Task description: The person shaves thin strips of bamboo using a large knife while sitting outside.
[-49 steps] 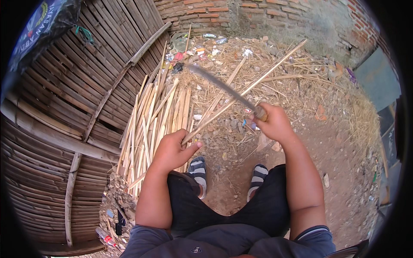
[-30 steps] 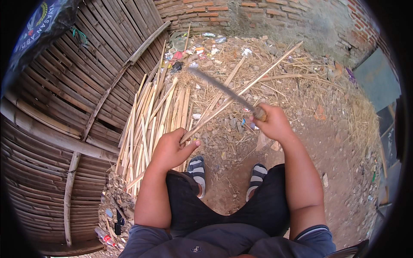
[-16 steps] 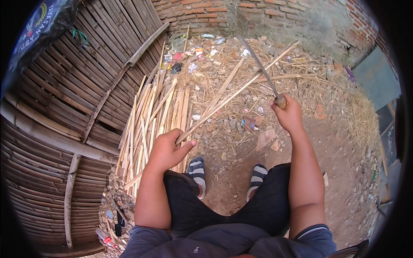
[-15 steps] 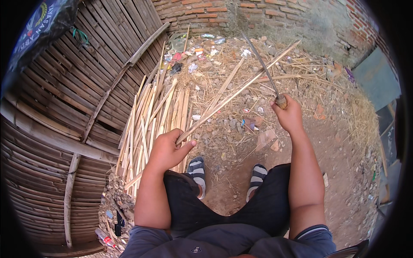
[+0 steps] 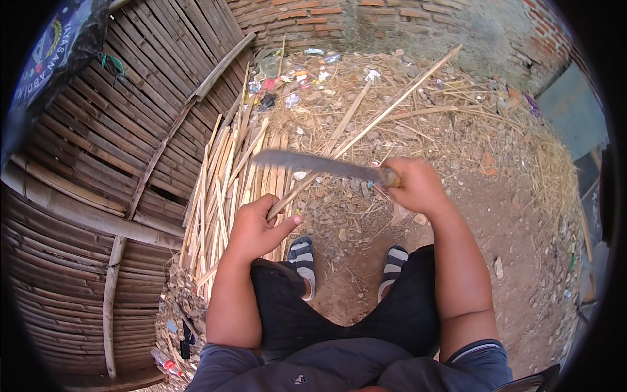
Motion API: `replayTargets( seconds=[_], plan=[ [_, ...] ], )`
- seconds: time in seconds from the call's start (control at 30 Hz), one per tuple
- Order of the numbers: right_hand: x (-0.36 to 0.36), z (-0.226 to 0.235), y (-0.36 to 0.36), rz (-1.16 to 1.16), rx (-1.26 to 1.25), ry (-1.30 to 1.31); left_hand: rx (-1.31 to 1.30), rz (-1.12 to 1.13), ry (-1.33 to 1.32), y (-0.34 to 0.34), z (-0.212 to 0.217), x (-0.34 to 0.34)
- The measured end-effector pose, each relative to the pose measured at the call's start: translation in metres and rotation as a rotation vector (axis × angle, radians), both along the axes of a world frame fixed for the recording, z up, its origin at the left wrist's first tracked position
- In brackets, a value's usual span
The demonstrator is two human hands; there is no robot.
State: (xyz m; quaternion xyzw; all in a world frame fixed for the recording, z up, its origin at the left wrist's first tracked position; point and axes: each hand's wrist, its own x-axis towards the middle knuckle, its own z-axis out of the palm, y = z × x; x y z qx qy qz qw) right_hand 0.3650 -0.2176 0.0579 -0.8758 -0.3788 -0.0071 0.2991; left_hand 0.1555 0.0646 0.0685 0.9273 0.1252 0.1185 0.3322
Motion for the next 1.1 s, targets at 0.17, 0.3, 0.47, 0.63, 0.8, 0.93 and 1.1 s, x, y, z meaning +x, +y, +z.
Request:
replayTargets(
  seconds=[0.17,0.3,0.47,0.63,0.8,0.93,1.1],
  plan=[
    [0.035,-0.009,-0.027,-0.344,0.293,0.161,-0.032,0.028,-0.018,0.0,0.006,0.001],
    [0.028,-0.011,-0.021,-0.291,0.307,0.144,-0.032,0.018,-0.041,-0.001,0.003,0.003],
    [-0.008,-0.002,0.007,-0.02,0.018,-0.04,-0.022,0.038,-0.024,0.0,-0.004,0.003],
    [-0.014,-0.001,0.012,0.087,-0.009,-0.107,-0.008,0.037,-0.001,0.001,-0.001,0.002],
    [0.027,-0.01,-0.015,-0.248,0.172,0.132,-0.007,0.034,-0.033,0.004,-0.003,0.002],
    [0.036,-0.017,-0.021,-0.333,0.269,0.121,-0.01,0.043,0.007,0.004,-0.001,0.003],
    [0.004,-0.013,0.007,-0.08,0.108,0.135,-0.019,0.075,-0.018,0.002,-0.004,0.004]
  ],
)
